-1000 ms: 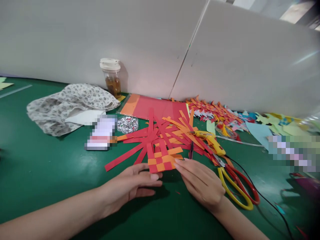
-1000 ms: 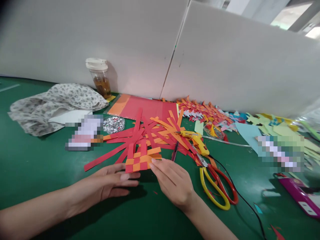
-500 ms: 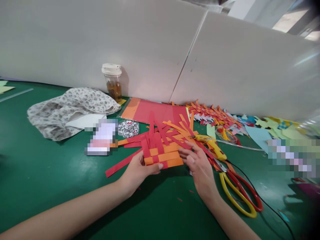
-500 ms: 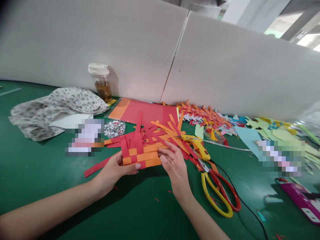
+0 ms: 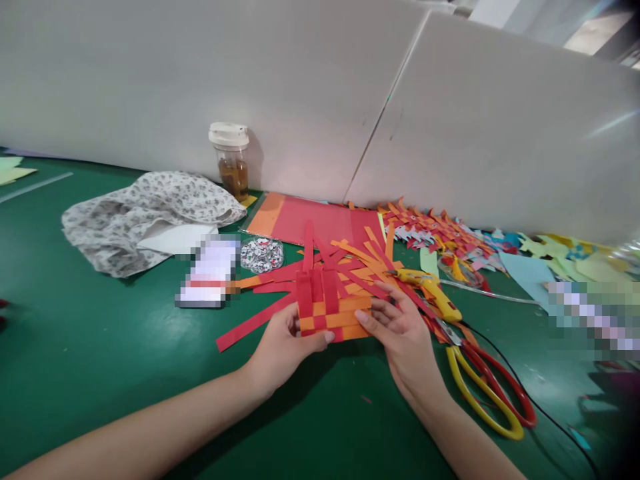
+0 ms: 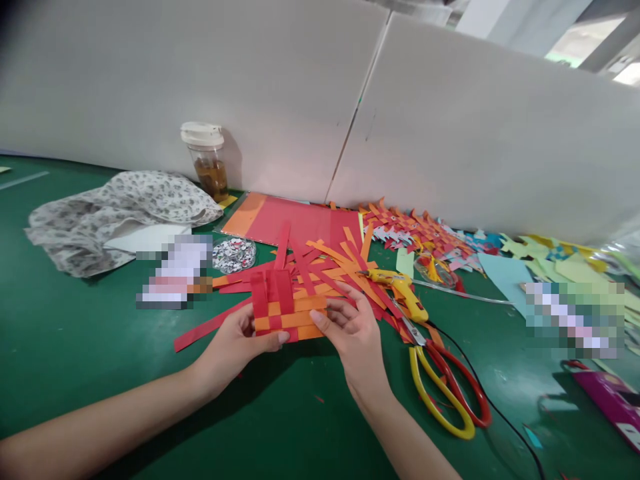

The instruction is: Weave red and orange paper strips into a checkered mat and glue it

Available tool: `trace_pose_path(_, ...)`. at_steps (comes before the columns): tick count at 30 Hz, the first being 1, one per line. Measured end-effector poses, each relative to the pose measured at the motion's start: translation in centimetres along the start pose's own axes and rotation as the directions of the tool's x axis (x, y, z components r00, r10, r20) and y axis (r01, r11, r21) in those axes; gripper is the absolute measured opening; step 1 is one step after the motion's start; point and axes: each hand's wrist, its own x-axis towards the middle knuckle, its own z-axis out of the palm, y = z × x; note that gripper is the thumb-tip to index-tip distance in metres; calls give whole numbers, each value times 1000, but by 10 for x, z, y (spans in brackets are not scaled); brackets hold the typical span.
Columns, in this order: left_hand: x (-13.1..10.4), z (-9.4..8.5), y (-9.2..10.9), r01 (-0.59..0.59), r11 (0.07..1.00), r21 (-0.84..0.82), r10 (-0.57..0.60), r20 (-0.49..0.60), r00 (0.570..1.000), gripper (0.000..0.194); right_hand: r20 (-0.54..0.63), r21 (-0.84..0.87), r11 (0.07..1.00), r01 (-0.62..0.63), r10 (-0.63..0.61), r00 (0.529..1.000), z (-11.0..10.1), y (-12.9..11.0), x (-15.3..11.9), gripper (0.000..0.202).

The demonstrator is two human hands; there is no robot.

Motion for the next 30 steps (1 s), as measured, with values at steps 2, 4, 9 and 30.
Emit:
trace_pose_path(2,0,0,0,-7,1000,10,7,3,1000,39,48,-5,1000,-7,7,999,0,1,0,61)
trace_pose_path(4,0,-1,0,-9,1000,14,8,8,1000,39,45,-13,1000,-6,6,999,0,1,0,61)
trace_pose_path(9,-1,0,1,-12,1000,5,12,5,1000,38,-7,-21,1000,-22,22,1000,0,0,-2,58)
trace_pose_path(30,0,1,1,-24,1000,1,24,-8,1000,32,-13,-28,999,15,-15,1000,1,-6,-2,51)
